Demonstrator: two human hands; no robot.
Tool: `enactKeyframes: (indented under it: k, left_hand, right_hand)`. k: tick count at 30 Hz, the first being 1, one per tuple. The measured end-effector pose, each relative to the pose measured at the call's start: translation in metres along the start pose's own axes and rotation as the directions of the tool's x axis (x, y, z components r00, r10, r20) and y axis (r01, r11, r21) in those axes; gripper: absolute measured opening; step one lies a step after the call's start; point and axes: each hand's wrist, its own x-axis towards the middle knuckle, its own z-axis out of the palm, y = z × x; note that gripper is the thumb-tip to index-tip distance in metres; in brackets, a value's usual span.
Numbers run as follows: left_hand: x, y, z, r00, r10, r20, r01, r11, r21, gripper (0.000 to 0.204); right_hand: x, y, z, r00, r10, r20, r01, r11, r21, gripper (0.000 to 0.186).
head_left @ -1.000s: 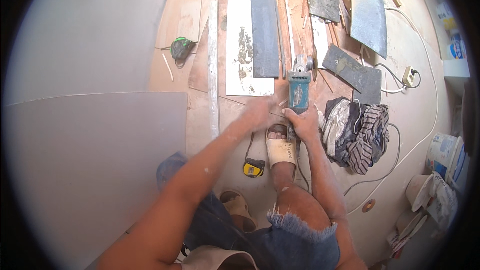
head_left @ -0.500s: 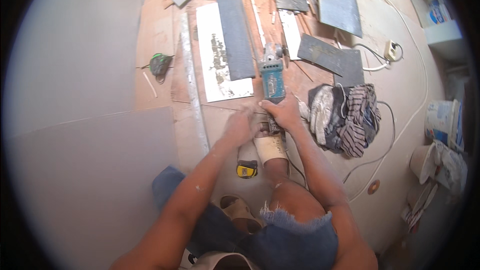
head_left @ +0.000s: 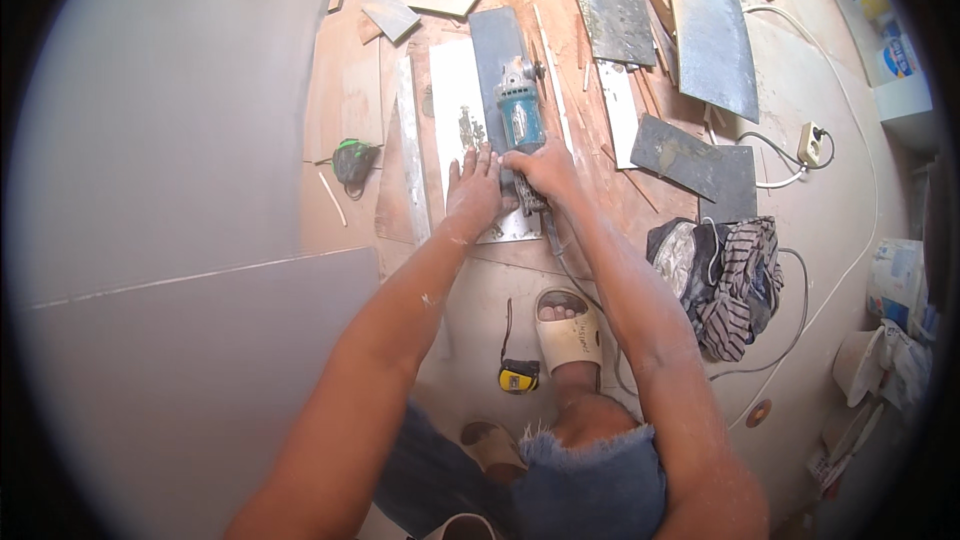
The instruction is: The person wipes a rectangular tile with a cloth, measures it with a tape measure, and marks it with a pencil. They then use an angle grinder to cut the tile along the marked line. After cutting, the person inspects the cut edge and places the tile aside.
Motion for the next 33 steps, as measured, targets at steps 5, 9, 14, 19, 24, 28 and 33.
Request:
enactKeyframes:
  k: [5, 9, 14, 19, 24, 28, 33]
  left_hand:
    - [0.001, 0.009, -0.005, 1.0, 0.003, 0.026, -0.001, 0.996, -0.084, 0.098]
    - [0.0, 0.007, -0.01, 0.999, 0.004, 0.038, -0.003, 0.999, -0.036, 0.1]
    - [0.004, 0.009, -0.011, 0.997, 0.008, 0.071, -0.009, 1.0, 0.017, 0.099]
    - [0.005, 0.007, -0.008, 0.999, 0.028, 0.042, -0.03, 0.999, 0.04, 0.097]
    - [0.004, 0.008, -0.007, 0.999, 0.049, 0.019, -0.05, 0.998, 0.038, 0.096]
    - [0.003, 0.008, -0.01, 0.999, 0.035, 0.039, -0.037, 0.998, 0.051, 0.095]
    - [0.005, 0.011, -0.015, 0.997, 0.024, 0.076, -0.032, 0.994, 0.106, 0.093]
  right_hand:
    - [0.041, -0.001, 0.004, 0.996, 0.083, 0.029, -0.085, 0.994, 0.074, 0.048]
    - [0.049, -0.027, 0.004, 0.995, 0.1, 0.027, -0.101, 0.993, 0.062, 0.052]
    - [0.059, -0.035, 0.004, 0.986, 0.155, 0.056, -0.156, 0.988, 0.017, 0.062]
    - [0.064, -0.039, 0.005, 0.989, 0.133, 0.067, -0.134, 0.991, 0.015, 0.06]
    - [0.079, -0.026, 0.01, 0.987, 0.128, 0.097, -0.139, 0.984, 0.11, 0.053]
    - [0.084, -0.034, 0.009, 0.972, 0.162, 0.168, -0.191, 0.966, 0.176, 0.055]
    - [0.098, -0.039, 0.01, 0.973, 0.155, 0.17, -0.18, 0.973, 0.146, 0.05]
